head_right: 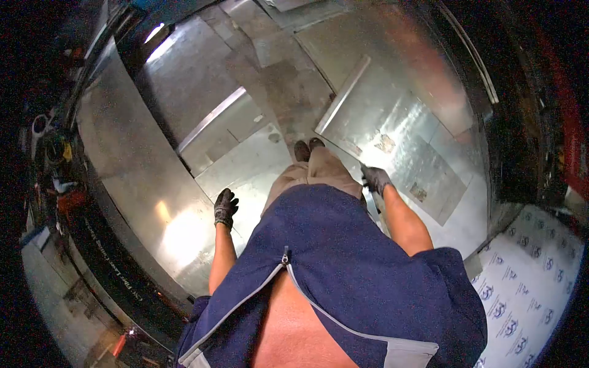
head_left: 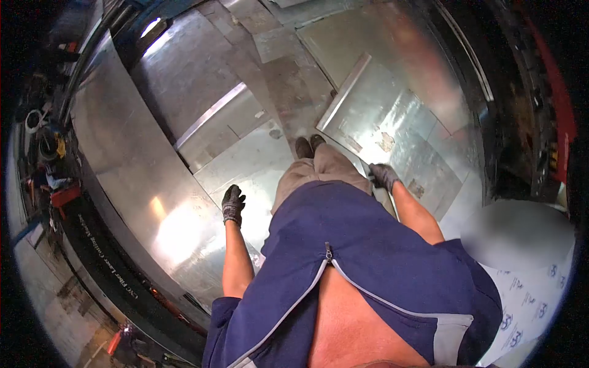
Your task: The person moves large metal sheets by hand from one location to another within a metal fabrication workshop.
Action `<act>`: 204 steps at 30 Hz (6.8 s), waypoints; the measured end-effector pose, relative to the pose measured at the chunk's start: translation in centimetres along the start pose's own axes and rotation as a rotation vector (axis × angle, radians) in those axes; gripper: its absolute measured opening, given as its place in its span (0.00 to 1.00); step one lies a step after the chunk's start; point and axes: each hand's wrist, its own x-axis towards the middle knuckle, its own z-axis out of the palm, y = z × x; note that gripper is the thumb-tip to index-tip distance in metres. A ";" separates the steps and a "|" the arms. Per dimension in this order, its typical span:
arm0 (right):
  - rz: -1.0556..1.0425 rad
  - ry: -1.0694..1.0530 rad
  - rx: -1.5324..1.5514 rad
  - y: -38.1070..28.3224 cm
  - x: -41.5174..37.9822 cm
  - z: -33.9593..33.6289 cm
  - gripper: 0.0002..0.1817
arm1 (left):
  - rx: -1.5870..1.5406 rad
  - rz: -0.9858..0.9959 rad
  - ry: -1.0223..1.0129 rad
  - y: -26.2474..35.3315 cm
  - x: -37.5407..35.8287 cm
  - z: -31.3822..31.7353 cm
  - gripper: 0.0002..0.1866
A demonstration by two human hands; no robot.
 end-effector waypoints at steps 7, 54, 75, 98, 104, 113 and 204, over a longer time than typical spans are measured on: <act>-0.205 0.058 -0.460 -0.3 4.1 -1.6 0.24 | -0.122 -0.096 0.012 -1.9 3.8 -0.1 0.33; -0.087 0.016 -0.290 -37.3 20.2 -53.1 0.28 | 0.098 0.231 0.422 16.5 -5.9 49.1 0.29; -0.481 -0.455 -1.079 -37.4 10.1 -30.7 0.26 | -1.376 -0.421 0.666 -24.2 -29.1 84.8 0.26; -0.622 -0.378 -1.272 -31.9 10.2 -42.4 0.26 | -1.219 -0.247 0.832 -19.7 -27.6 68.8 0.23; -0.699 -0.302 -1.285 -31.5 10.6 -43.5 0.23 | -1.076 -0.354 0.681 -20.6 -25.2 72.3 0.23; -0.548 -0.243 -1.136 -36.9 13.1 -47.2 0.27 | -1.063 -0.407 0.629 -14.7 -23.5 78.4 0.28; -0.977 -0.880 -1.525 -120.7 39.1 -16.4 0.23 | -1.232 -0.395 0.792 44.0 18.9 86.9 0.29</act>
